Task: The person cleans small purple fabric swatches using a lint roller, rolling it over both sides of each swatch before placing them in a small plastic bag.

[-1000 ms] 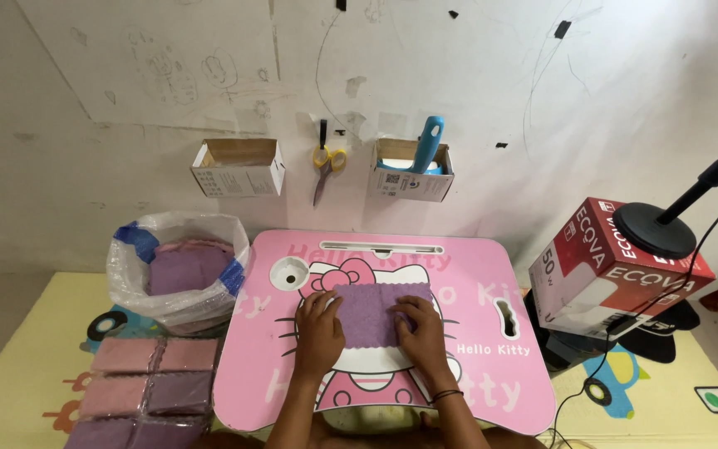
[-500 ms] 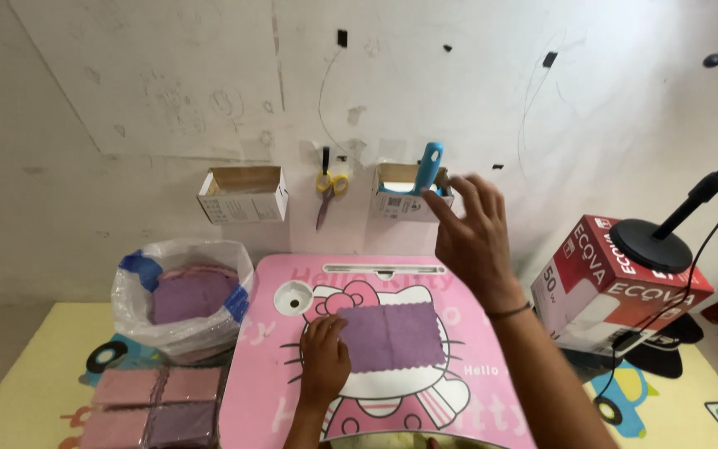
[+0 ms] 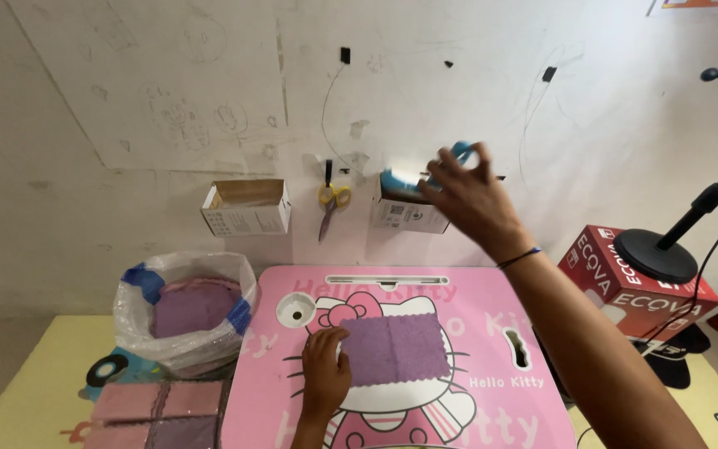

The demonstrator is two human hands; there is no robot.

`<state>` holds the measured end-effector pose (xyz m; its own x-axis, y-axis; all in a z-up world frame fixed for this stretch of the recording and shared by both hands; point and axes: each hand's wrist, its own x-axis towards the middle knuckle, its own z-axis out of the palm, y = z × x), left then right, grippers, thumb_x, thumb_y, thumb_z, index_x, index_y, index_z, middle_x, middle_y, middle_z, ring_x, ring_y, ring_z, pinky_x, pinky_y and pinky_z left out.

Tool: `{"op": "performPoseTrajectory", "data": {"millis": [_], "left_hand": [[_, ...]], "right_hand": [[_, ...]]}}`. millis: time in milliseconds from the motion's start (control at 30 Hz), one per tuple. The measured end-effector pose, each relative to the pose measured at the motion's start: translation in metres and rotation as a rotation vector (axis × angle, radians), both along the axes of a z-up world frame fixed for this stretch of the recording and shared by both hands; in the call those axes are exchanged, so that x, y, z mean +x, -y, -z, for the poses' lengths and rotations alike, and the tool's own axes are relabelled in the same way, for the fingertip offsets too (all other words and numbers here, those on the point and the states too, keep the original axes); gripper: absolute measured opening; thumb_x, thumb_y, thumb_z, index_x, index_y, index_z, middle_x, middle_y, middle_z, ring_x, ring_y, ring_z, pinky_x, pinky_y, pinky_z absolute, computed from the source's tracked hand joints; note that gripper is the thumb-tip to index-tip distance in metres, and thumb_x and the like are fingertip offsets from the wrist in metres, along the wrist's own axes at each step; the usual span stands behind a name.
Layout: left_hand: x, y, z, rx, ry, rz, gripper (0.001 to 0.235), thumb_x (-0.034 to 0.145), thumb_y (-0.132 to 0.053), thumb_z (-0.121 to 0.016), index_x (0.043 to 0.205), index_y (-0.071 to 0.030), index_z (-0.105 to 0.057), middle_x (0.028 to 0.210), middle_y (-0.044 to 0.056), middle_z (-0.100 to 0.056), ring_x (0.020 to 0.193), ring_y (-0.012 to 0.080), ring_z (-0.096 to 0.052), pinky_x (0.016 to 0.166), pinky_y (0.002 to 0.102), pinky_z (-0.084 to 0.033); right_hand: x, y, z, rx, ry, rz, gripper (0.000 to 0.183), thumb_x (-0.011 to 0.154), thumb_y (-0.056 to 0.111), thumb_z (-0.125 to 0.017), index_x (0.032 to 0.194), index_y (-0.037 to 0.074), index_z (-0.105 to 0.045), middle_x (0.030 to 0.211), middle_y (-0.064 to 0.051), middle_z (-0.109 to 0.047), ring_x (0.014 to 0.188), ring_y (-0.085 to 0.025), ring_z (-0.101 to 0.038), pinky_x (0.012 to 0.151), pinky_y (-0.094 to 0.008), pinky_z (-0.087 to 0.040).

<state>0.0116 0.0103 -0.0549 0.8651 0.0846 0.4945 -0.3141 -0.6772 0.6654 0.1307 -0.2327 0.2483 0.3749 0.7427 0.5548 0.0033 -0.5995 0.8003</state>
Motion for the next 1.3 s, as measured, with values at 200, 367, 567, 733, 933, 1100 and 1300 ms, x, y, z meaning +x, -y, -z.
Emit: {"op": "performPoseTrajectory", "data": {"millis": [200,367,567,733,933,1100,1300], "left_hand": [[0.0,-0.001,-0.001,-0.025,0.081,0.024,0.043,0.076,0.006,-0.057,0.116,-0.008,-0.064,0.119,0.006,-0.067,0.118,0.0263,-0.056,0.107,0.043,-0.041],[-0.009,-0.002,-0.012,-0.071,0.062,0.04,0.043,0.077,0.007,-0.055,0.117,-0.007,-0.063,0.12,0.006,-0.065,0.118,0.0267,-0.056,0.107,0.042,-0.039],[-0.002,-0.003,-0.002,-0.038,0.036,0.039,0.037,0.081,-0.005,-0.065,0.117,-0.015,-0.069,0.115,0.003,-0.07,0.121,0.0284,-0.059,0.104,0.048,-0.04],[-0.007,0.001,-0.014,0.074,-0.043,0.031,0.034,0.089,-0.027,-0.069,0.122,-0.02,-0.067,0.123,-0.002,-0.07,0.128,0.0248,-0.054,0.106,0.049,-0.038],[-0.008,0.005,-0.024,0.151,-0.098,0.066,0.047,0.09,-0.036,-0.067,0.132,-0.016,-0.06,0.136,0.007,-0.063,0.135,0.0316,-0.048,0.109,0.057,-0.032],[-0.003,0.002,-0.016,0.033,-0.028,0.013,0.046,0.091,-0.024,-0.056,0.136,-0.012,-0.056,0.133,0.009,-0.062,0.13,0.0336,-0.052,0.103,0.057,-0.039],[-0.008,-0.002,-0.018,-0.174,-0.104,0.018,0.046,0.089,-0.009,-0.053,0.134,-0.015,-0.056,0.127,0.005,-0.064,0.125,0.0298,-0.054,0.106,0.052,-0.037]], "right_hand": [[-0.05,0.022,-0.024,0.359,0.07,-0.148,0.039,0.105,0.013,-0.086,0.124,0.046,-0.078,0.121,0.017,-0.068,0.121,-0.008,-0.053,0.114,-0.043,-0.011],[-0.113,0.021,0.007,0.624,-0.475,-0.365,0.02,0.1,0.019,-0.08,0.12,0.024,-0.08,0.106,0.003,-0.071,0.099,-0.017,-0.054,0.103,-0.042,-0.021],[-0.135,0.031,0.101,0.627,-0.907,-0.111,0.023,0.095,0.027,-0.062,0.11,0.041,-0.074,0.102,0.003,-0.068,0.098,-0.022,-0.061,0.1,-0.054,-0.033],[-0.107,0.058,0.15,0.605,-0.962,0.164,0.025,0.096,0.031,-0.061,0.115,0.043,-0.072,0.105,0.005,-0.068,0.1,-0.019,-0.059,0.102,-0.054,-0.032],[-0.082,0.059,0.173,0.575,-0.943,0.265,0.025,0.097,0.03,-0.061,0.114,0.047,-0.071,0.104,0.006,-0.067,0.101,-0.018,-0.059,0.105,-0.055,-0.032],[-0.068,0.025,0.206,0.628,-1.032,0.037,0.031,0.096,0.025,-0.059,0.115,0.045,-0.072,0.107,0.001,-0.066,0.103,-0.023,-0.057,0.1,-0.058,-0.034],[-0.069,0.012,0.208,0.684,-1.088,-0.013,0.031,0.096,0.021,-0.06,0.114,0.043,-0.072,0.106,-0.001,-0.065,0.101,-0.024,-0.058,0.099,-0.058,-0.033]]}}
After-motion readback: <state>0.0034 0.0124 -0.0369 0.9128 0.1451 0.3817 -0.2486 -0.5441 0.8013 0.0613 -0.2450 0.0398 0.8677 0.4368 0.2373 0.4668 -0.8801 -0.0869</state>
